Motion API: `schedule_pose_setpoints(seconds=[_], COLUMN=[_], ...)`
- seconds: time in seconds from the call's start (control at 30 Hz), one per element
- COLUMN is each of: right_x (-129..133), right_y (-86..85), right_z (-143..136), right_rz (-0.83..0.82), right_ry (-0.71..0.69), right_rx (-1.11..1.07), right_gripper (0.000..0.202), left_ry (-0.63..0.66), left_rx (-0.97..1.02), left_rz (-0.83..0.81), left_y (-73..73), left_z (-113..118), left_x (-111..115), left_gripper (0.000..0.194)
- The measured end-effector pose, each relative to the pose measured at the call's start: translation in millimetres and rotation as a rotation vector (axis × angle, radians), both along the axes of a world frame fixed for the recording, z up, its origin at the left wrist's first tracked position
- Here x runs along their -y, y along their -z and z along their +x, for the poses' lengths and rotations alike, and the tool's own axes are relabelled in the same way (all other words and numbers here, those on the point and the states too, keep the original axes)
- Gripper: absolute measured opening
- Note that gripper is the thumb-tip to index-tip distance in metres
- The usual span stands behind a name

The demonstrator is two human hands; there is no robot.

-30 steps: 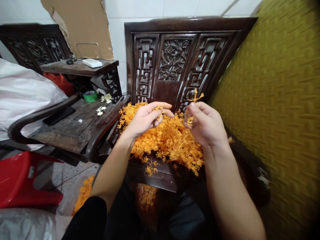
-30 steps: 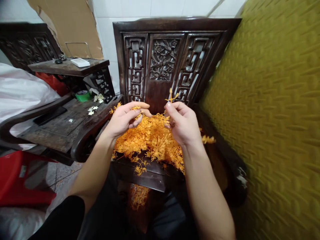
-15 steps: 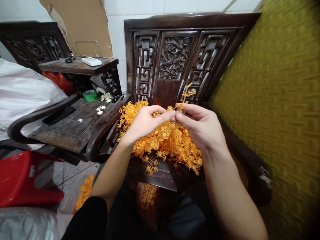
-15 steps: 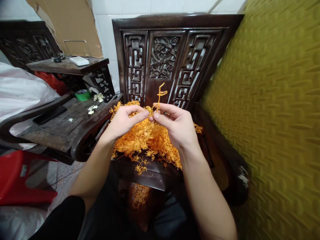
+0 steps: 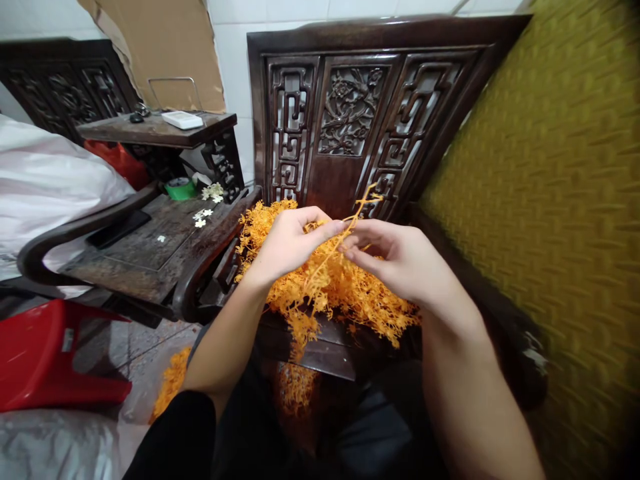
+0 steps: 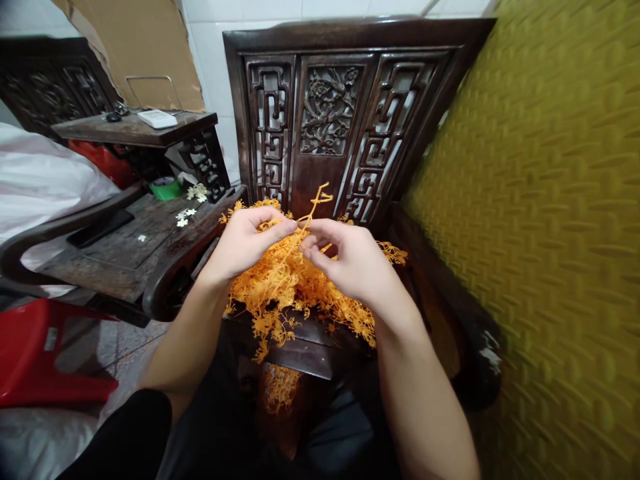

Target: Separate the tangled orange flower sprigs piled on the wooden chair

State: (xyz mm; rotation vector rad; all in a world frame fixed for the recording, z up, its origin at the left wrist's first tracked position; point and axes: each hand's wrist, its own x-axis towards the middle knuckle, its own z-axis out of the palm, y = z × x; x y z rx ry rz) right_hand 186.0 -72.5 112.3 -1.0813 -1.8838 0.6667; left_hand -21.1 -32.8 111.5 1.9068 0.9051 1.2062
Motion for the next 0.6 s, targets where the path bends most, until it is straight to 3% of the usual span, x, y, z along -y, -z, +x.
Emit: schedule_pose_setpoints(seconds=[0.1,0.2,0.3,0.47,0.6], right_x=[-1,-5,-9,-13,-16], right_y=[0.9,5.3,12.0,22.2,31.0], right_z=[-2,-7,-14,-24,-33], right_rz=[0.369,0.554,0.457,0.108,0.081], right_ry=[0.182,0.304,0.283,0.004,0.016], right_rx=[0.241,0.215,0.058,-0.316,-0.541], right_gripper=[0.016,0.016,0.015,0.022,0.022], left_ry=[0.058,0.117,0.119,-0.054,-0.165], left_rx=[-0.022,-0.002,0.053,0.088,0.059], left_rz=[-0.098,-0.18,-0.123,0.013,0.027], left_y=[1.9,3.8,4.4,4.7,5.1], left_z=[2,3,4,10,11], left_x=[-1,-2,-4,-3,-1], left_gripper=[0.044,0.046,0.041,0.025,0.022])
